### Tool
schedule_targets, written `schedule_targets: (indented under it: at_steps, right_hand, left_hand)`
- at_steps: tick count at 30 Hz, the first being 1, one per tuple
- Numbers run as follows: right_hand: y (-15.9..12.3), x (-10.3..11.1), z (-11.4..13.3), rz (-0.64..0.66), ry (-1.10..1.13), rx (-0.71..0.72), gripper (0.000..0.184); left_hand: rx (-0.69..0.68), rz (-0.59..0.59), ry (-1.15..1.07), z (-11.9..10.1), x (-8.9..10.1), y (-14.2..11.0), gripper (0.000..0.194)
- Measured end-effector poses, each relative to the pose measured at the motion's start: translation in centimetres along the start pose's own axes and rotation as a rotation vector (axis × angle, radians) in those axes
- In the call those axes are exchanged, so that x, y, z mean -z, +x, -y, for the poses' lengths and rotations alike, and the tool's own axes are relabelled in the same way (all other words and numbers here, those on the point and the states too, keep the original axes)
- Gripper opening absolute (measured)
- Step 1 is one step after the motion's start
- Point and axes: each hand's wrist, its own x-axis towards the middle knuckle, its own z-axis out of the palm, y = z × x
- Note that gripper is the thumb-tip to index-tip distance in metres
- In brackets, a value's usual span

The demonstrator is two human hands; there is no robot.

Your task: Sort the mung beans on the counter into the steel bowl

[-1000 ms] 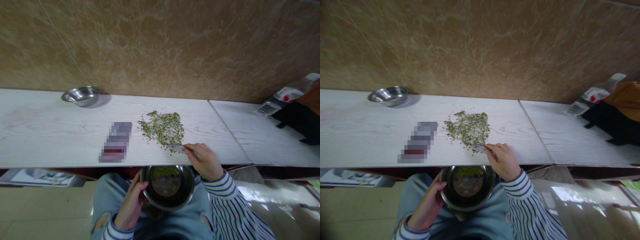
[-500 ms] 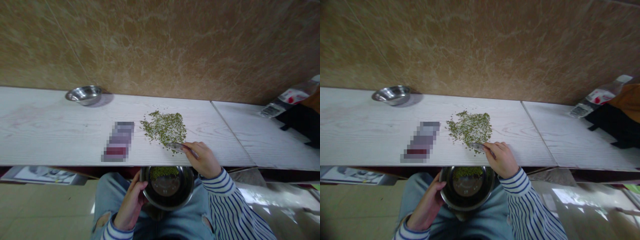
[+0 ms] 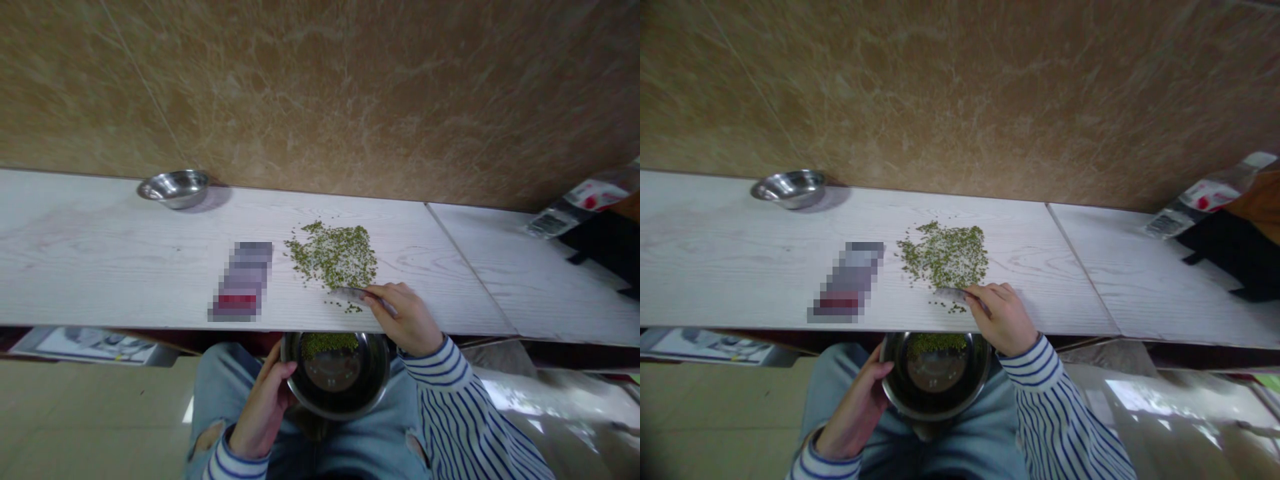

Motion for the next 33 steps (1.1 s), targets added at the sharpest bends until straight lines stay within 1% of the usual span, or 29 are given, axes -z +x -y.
schedule_targets:
  at_steps: [5,14,19,22,27,31,33]
  right_hand:
    - [0.6,-0.4,0.1,-0.003,-0.009,0.024,0.017]
    - [0.0,-0.1,-0.3,-0.008,-0.003,0.011,0.016]
    - [0.2,-0.4,0.0,0.005,0.007,0.005,0.015]
    - [0.6,-0.7,0.0,0.04,0.038,0.014,0.015]
    - [1.0,-0.6,-0.4,0.137,0.087,0.061,0.016]
    - [1.6,-0.8,-0.3,0.143,0.087,0.057,0.017]
    - [1.9,-1.1,0.0,0.153,0.101,0.077,0.017]
  left_hand:
    - [-0.003,-0.003,0.021,-0.2,0.0,-0.1,0.055]
    - [0.003,0.005,0.004,-0.1,0.3,0.0,0.051]
    - [0.009,0.01,0.017,-0.1,0.2,0.0,0.05]
    - [-0.001,0.023,0.022,-0.1,0.2,-0.2,0.049]
    - [0.0,0.032,0.011,-0.1,0.2,-0.1,0.05]
    - [0.014,0.022,0.024,-0.1,0.3,0.0,0.051]
    - [0.013,0.028,0.026,-0.2,0.4,-0.1,0.051]
